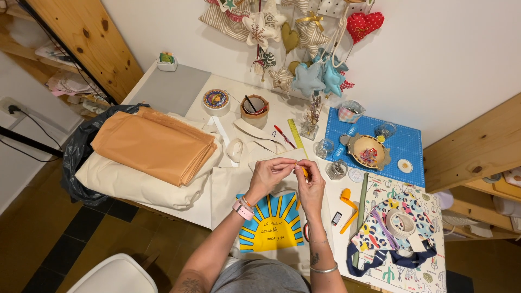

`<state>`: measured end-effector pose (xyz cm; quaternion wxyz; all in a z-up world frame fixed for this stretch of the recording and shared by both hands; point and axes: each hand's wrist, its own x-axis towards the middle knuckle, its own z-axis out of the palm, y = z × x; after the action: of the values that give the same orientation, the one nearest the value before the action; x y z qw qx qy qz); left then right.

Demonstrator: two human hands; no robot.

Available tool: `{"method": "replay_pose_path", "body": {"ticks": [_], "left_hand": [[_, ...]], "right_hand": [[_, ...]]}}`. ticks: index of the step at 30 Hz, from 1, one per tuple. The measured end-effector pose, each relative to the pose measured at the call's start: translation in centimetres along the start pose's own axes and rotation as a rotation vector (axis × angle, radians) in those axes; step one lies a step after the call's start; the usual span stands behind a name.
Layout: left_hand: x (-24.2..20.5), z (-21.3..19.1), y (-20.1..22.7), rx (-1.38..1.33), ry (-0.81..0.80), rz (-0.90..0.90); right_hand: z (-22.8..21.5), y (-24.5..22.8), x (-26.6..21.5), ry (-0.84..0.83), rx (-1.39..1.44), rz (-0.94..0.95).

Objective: The person is sewing yellow straps onto a white tote bag using a pink sewing machine and then moves to a separate table to prepare more materials.

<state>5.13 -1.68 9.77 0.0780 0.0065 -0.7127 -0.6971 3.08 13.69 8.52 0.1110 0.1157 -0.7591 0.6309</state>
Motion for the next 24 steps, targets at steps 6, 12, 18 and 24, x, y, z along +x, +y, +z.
{"method": "replay_pose_path", "body": {"ticks": [6,12,18,24], "left_hand": [[0.9,-1.1,-0.2,0.004,-0.040,-0.141],[2.7,-1.5,-3.2,-0.028,-0.022,-0.159],[2.3,-0.1,-3.9,0.147,0.069,-0.033],[2.4,0.1,-5.8,0.119,0.075,-0.094]], "right_hand": [[0.1,-0.2,0.0,-0.042,-0.085,-0.052],[-0.4,0.9,0.5,-0.072,-0.159,-0.202],[0.2,0.6,0.7,-0.060,-0.191,-0.173],[-0.1,3.2,1.0,-0.121,-0.379,-0.349]]}}
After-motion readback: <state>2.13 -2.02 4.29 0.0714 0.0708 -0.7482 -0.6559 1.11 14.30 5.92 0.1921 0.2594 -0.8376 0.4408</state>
